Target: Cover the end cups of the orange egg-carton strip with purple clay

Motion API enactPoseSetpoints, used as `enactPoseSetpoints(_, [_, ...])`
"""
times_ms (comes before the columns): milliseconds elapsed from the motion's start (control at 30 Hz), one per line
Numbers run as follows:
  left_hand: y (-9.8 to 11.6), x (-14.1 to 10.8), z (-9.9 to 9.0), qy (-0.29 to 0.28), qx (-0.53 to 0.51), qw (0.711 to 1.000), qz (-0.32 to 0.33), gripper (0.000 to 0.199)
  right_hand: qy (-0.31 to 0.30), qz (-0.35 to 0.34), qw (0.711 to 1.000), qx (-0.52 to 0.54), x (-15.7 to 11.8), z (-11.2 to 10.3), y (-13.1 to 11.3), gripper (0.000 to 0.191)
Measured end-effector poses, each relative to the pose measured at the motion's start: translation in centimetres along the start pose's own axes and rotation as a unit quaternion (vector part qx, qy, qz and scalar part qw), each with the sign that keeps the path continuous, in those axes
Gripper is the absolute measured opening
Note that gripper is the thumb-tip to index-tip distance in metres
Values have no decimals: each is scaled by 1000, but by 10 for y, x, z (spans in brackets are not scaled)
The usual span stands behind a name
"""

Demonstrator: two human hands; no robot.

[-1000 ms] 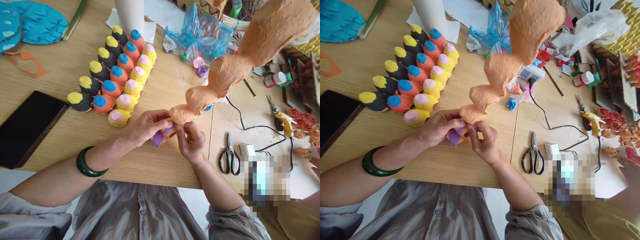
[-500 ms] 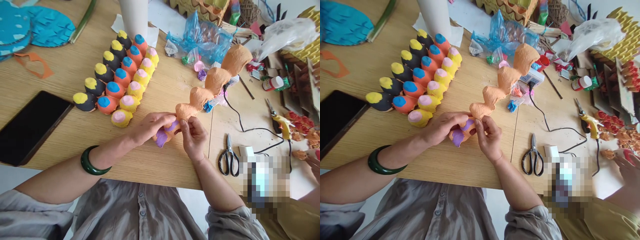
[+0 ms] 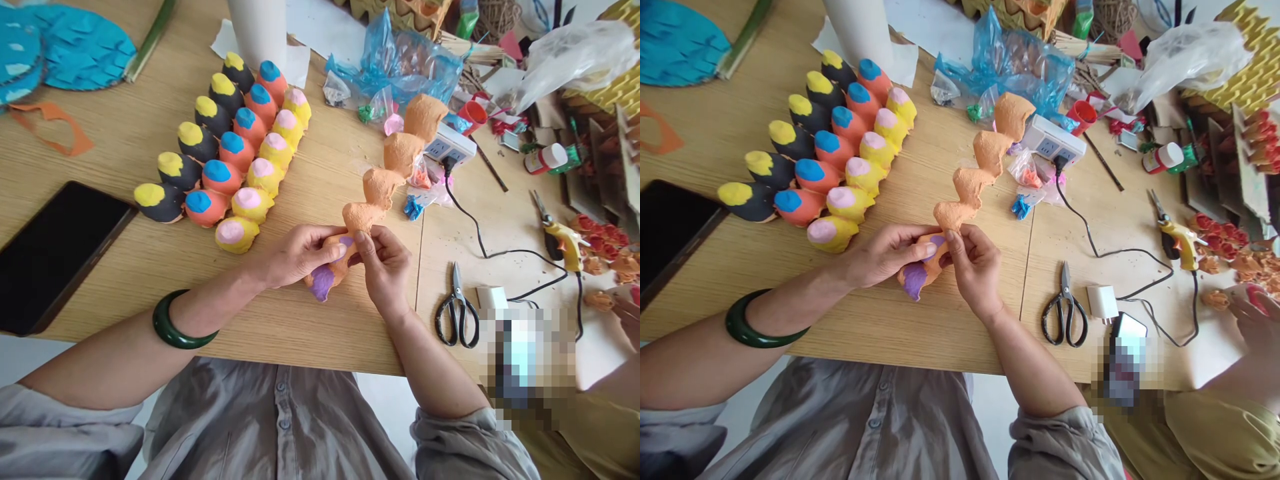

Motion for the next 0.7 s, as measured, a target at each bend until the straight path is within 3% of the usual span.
enactPoseSetpoints(267, [3,0,1,-27,19,999,2,68,8,46,999,4,2,-3,1,40])
enactPoseSetpoints(500, [10,0,4,-23,4,1000,16,50,12,83,996,16,6,-8,8,42])
enactPoseSetpoints(700, [8,0,5,-7,-29,1000,5,60,19,92,995,38,10,-12,14,41])
Point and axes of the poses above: each hand's wrist, its own x-axis towards the middle knuckle, its own z-axis out of the palm, y = z × x, the point moved 7 cm from there along x, towards the middle knuckle, and after that the axes turned 5 degrees about y, right-handed, at the moved point
